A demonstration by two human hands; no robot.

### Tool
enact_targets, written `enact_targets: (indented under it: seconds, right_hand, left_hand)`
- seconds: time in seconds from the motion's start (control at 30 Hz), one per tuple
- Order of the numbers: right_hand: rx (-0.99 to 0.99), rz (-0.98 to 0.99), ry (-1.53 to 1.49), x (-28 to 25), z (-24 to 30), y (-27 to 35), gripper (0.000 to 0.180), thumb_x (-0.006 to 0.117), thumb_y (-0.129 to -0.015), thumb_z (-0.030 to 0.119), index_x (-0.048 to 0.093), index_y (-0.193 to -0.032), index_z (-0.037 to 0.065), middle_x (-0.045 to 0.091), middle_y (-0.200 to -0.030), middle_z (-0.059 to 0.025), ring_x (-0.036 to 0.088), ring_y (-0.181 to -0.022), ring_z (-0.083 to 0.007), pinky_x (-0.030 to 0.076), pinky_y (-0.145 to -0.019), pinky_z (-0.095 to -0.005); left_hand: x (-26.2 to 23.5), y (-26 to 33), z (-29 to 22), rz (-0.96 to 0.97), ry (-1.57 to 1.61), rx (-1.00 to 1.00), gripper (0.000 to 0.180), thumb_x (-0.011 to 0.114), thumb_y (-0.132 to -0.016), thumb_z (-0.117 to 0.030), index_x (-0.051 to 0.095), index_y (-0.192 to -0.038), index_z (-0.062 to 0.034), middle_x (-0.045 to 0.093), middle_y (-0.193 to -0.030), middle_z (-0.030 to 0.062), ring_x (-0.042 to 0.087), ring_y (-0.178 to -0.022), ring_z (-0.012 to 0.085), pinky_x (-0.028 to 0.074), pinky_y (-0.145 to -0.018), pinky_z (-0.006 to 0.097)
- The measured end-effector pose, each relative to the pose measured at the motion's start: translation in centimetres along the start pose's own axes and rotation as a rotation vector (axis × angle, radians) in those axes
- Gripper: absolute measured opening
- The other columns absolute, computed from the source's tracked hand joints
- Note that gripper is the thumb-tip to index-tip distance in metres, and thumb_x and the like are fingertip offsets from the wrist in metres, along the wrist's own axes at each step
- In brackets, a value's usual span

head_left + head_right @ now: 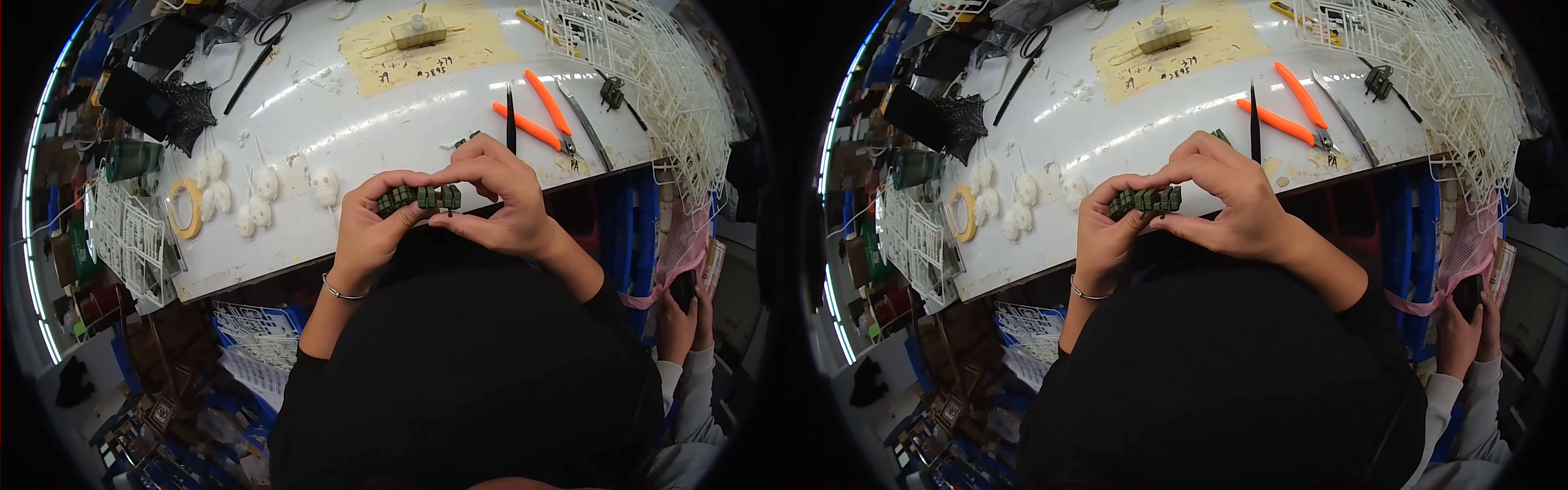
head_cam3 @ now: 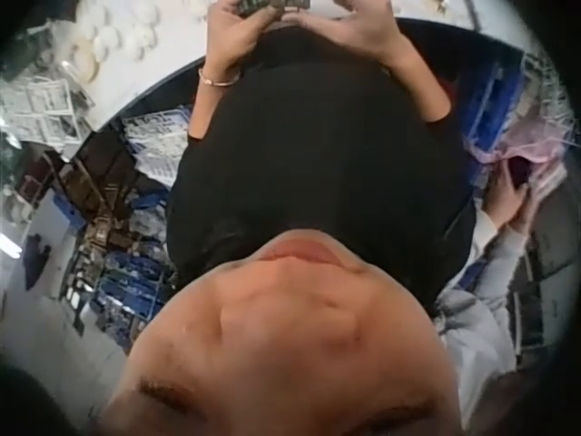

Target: Assembling small green plastic or electronic components at a workbench.

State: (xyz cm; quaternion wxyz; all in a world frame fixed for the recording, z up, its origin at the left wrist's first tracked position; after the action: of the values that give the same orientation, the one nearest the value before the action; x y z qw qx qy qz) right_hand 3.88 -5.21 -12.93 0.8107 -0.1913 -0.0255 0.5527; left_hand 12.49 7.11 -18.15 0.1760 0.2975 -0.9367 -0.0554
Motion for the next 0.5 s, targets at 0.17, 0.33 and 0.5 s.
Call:
enact_targets:
  seconds: [0.17, 0.33, 0.5]
  right_hand:
    - [0.001, -0.018, 0.012, -0.2, -0.3, 0.2, 0.035, 0.074, -0.066, -0.005, 0.068, -0.099, 0.004, 0.055, -0.088, -0.0064, 0.051, -0.076, -0.0155, 0.043, -0.068, -0.0231]
    - [-0.003, -0.016, 0.019, -0.3, -0.8, 0.6, 0.033, 0.074, -0.066, -0.005, 0.068, -0.097, 0.004, 0.056, -0.089, -0.006, 0.051, -0.075, -0.0152, 0.043, -0.067, -0.0226]
    - [0.016, -0.005, 0.022, -0.3, -1.0, 0.7, 0.03, 0.073, -0.066, -0.006, 0.067, -0.095, 0.004, 0.058, -0.089, -0.0053, 0.051, -0.072, -0.014, 0.042, -0.064, -0.0216]
  left_hand:
    - [-0.1, -0.1, 0.0, 0.01, 0.006, 0.028, 0.025, 0.066, -0.084, 0.002, 0.062, -0.109, 0.0034, 0.068, -0.098, 0.0138, 0.067, -0.085, 0.0187, 0.057, -0.08, 0.027]
    - [0.2, -0.1, 0.1, 0.008, 0.078, 0.063, 0.025, 0.066, -0.085, 0.002, 0.061, -0.109, 0.0039, 0.067, -0.1, 0.0145, 0.067, -0.085, 0.0198, 0.057, -0.081, 0.028]
    - [0.1, 0.0, 0.2, 0.021, 0.084, 0.065, 0.025, 0.066, -0.085, 0.001, 0.061, -0.109, 0.0047, 0.067, -0.102, 0.0152, 0.067, -0.086, 0.0208, 0.057, -0.082, 0.029]
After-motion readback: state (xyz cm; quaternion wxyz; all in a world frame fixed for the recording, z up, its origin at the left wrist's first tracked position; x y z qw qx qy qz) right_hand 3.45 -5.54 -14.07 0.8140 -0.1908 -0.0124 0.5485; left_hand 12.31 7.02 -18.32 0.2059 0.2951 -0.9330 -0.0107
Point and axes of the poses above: each hand's wrist, its own y-axis away from the middle knuckle, its own x-axis out of the palm, z = x × y, the point moved 7 cm from there along -y, towards the middle knuckle
